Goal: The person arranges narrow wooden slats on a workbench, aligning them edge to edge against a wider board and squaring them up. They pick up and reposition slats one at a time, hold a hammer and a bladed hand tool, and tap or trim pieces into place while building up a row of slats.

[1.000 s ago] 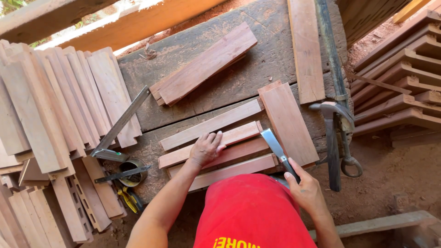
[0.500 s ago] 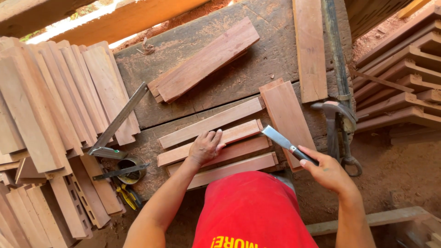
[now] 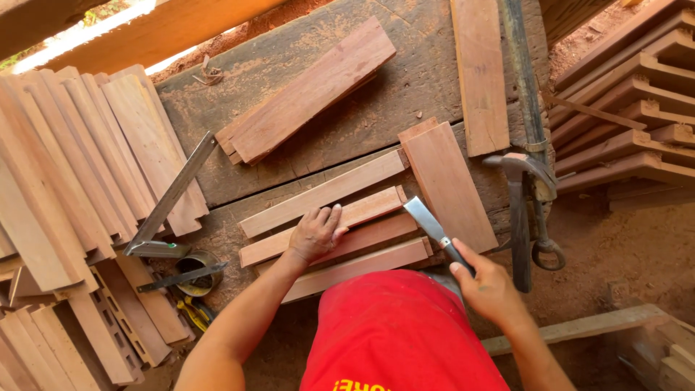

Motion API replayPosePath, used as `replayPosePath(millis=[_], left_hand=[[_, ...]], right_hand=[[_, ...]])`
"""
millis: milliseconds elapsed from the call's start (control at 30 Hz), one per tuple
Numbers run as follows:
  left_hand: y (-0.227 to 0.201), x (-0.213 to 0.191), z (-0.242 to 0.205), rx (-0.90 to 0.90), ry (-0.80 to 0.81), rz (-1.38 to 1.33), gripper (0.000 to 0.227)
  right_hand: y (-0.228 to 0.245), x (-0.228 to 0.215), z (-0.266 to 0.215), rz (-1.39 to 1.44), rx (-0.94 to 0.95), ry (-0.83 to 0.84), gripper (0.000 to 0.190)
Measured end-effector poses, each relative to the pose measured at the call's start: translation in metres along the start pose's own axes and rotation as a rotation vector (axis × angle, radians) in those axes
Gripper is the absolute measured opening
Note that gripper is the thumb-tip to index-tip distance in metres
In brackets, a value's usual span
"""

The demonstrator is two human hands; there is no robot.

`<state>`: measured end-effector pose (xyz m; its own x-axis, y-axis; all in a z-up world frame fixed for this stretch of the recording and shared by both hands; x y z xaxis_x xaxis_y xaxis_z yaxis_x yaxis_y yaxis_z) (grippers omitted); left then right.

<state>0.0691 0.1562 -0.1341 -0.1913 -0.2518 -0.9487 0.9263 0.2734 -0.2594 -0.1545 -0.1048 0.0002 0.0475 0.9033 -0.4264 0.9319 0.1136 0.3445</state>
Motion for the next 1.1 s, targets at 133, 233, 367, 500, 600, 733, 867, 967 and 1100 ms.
replayPosePath(millis=[133,233,367,500,600,733,867,967,1100], left_hand=[[-0.004,-0.017,0.012,-0.084,0.112,-0.105,0.05],[-0.003,-0.016,0.015,-0.082,0.117,-0.081,0.05],[-0.006,-0.019,0.014,-0.09,0.095,-0.091,0.048],[-0.002,-0.008,0.011,-0.05,0.127,-0.033,0.053],[-0.006,-0.013,0.007,-0.059,0.097,-0.04,0.05],[-0.007,-0.011,0.004,-0.045,0.099,-0.008,0.051],[-0.007,-0.008,0.003,-0.042,0.094,0.016,0.052],[-0.007,-0.008,0.001,-0.033,0.093,0.016,0.051],[-0.009,-0.009,0.001,-0.033,0.097,0.032,0.052]], right_hand=[[-0.007,0.039,-0.005,0.035,-0.077,-0.045,0.056],[-0.009,0.053,0.0,0.043,-0.244,-0.162,0.056],[-0.008,0.065,0.012,0.04,-0.303,-0.216,0.056],[0.006,0.063,0.029,0.033,-0.395,-0.28,0.058],[0.01,0.038,-0.009,0.259,-0.089,-0.09,0.06],[-0.005,0.031,-0.033,0.232,-0.098,-0.118,0.059],[-0.019,0.042,-0.031,0.167,-0.071,-0.116,0.057],[-0.017,0.046,-0.041,0.216,-0.066,-0.129,0.056],[-0.018,0.049,-0.04,0.196,-0.013,-0.105,0.058]])
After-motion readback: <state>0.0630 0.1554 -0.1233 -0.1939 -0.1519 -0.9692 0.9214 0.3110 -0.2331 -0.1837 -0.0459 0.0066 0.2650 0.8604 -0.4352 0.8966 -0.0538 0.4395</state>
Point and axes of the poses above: each hand's wrist, its own z-axis towards the middle knuckle, its own x-axis out of the palm, y = z × x, the point moved 5 cm from there along z, towards the middle knuckle, and after that the axes turned 1 degree about z, right-handed, at the moved point
